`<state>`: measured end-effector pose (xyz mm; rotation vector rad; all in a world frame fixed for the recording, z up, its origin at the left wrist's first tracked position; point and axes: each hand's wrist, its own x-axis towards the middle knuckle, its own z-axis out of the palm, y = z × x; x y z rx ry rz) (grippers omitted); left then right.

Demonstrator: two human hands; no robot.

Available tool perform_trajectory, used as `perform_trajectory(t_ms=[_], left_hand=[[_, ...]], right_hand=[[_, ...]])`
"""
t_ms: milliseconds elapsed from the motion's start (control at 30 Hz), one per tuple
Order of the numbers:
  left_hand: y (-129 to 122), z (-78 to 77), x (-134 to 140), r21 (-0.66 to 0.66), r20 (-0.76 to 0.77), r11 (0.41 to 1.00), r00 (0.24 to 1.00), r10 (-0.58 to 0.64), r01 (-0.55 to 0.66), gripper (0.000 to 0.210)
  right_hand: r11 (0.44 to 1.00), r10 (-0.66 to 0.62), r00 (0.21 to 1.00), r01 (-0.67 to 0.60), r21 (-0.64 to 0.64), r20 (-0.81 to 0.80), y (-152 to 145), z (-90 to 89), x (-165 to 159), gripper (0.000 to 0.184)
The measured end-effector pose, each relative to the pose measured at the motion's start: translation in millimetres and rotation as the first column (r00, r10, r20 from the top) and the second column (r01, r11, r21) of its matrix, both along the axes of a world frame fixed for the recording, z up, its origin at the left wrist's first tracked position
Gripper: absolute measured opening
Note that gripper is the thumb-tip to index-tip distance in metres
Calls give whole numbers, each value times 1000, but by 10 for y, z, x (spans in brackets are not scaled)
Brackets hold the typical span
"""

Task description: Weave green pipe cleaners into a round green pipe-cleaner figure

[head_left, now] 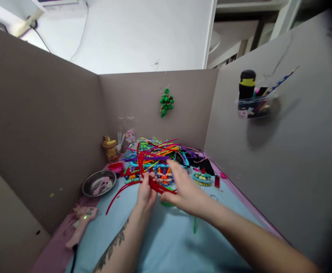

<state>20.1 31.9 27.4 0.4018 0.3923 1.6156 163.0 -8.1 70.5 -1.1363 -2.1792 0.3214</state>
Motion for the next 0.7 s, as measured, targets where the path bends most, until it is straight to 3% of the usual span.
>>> perform_trajectory(t_ms=[67, 100, 167, 233, 267, 333, 433, 533, 600, 700], left_hand=[[-41, 31, 22, 8, -51, 1000, 999, -11, 11, 18], [-52, 54, 9, 30, -63, 999, 998, -12, 13, 19], [-46, 114, -80, 60, -24, 997, 999, 44, -42, 19], [-7, 183, -247, 53, 61, 997, 997, 53, -56, 28], [22, 214, -350, 33, 99, 998, 994, 47, -51, 34], [80, 265, -565, -7, 153, 992, 980, 129, -129, 36], [136, 318, -823, -9, 176, 972, 957, 232, -234, 34], [156, 359, -967, 7, 221, 951, 928, 301, -310, 32], [165, 365, -1005, -60, 244, 919, 887, 393, -391, 31], [185, 314, -967, -220, 190, 876, 862, 470, -430, 27]], right_hand=[[981, 49, 999, -47, -187, 6, 136, -71, -176, 94], [957, 90, 996, -86, -278, 0, 206, -108, -254, 90], [930, 160, 987, -139, -341, 34, 322, -164, -348, 60], [962, 149, 970, -96, -256, 193, 394, -174, -336, 32], [981, 110, 945, -54, -185, 307, 421, -157, -294, 26], [999, 26, 860, -6, -40, 509, 485, -72, -166, 27], [985, 18, 747, -127, 116, 665, 685, 169, 39, 26], [946, -101, 739, -135, 294, 666, 1054, 496, 149, 29], [903, -260, 788, -6, 430, 558, 1374, 697, 159, 32], [868, -375, 801, 128, 480, 466, 1876, 838, 132, 35]])
